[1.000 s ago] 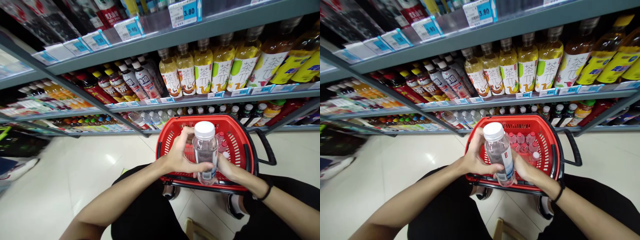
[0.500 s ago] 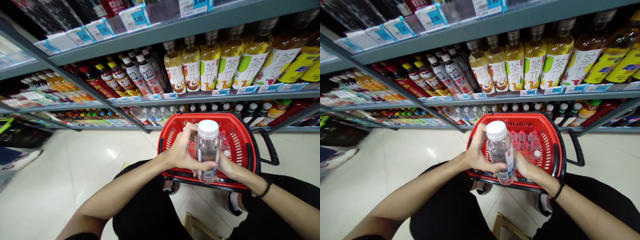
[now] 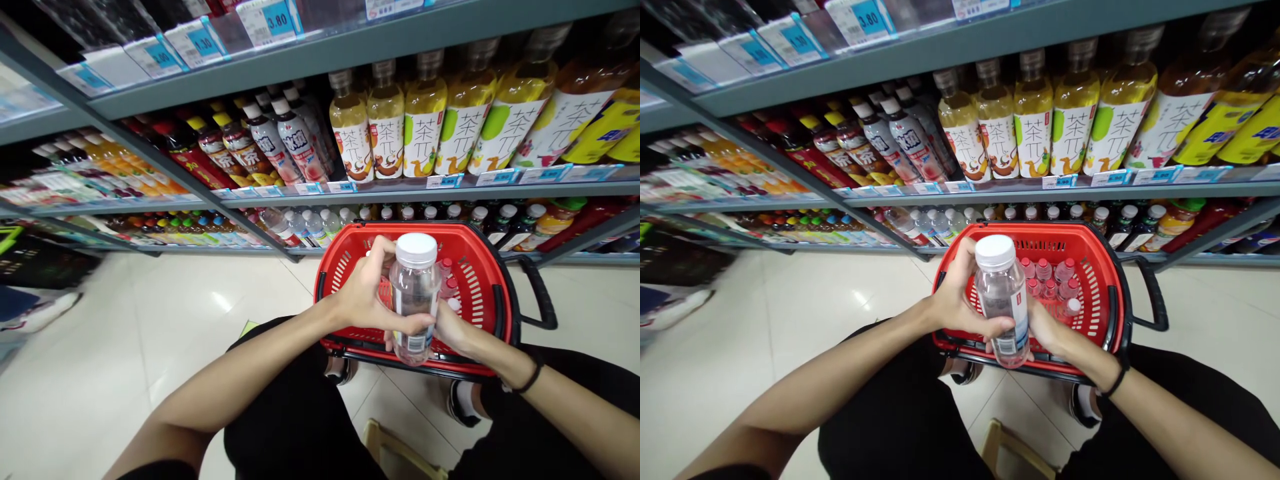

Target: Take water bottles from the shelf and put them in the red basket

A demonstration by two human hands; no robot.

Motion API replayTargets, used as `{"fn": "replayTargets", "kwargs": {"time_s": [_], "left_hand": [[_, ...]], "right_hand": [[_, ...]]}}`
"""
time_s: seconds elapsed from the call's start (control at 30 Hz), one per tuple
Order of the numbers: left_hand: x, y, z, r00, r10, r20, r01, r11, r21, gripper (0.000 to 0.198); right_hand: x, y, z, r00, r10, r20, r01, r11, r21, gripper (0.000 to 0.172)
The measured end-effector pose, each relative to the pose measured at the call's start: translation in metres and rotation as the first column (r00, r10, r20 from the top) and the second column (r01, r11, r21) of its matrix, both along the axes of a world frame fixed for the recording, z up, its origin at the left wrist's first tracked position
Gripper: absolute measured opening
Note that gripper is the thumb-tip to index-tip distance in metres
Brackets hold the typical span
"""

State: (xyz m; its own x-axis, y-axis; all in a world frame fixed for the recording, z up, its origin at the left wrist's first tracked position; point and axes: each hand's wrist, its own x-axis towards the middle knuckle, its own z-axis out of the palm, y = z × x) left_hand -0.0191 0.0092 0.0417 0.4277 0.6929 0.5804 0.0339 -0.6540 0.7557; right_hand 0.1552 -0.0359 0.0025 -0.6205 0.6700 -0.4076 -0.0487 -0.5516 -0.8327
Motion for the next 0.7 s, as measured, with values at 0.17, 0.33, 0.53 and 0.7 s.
{"fn": "replayTargets", "kwargs": {"time_s": [0.17, 0.33, 0.53, 0.7], "left_hand": [[-0.005, 0.006, 0.000, 0.999, 0.008, -0.049, -0.017, 0.985, -0.171, 0.071], [-0.010, 0.016, 0.001, 0.991, 0.033, -0.131, -0.060, 0.976, -0.208, 0.071], [-0.010, 0.026, -0.003, 0.979, 0.142, -0.145, -0.181, 0.934, -0.307, 0.063], [-0.009, 0.036, -0.007, 0.983, 0.160, -0.089, -0.183, 0.877, -0.444, 0.065]], "right_hand": [[-0.001, 0.004, 0.022, 0.997, 0.057, 0.051, -0.050, 0.991, -0.126, 0.066], [-0.003, 0.008, 0.038, 0.986, -0.105, 0.126, 0.132, 0.962, -0.237, 0.062], [-0.003, 0.014, 0.032, 0.974, -0.213, 0.074, 0.224, 0.950, -0.218, 0.049], [-0.002, 0.014, 0.029, 0.942, -0.316, 0.112, 0.334, 0.912, -0.239, 0.042]]}}
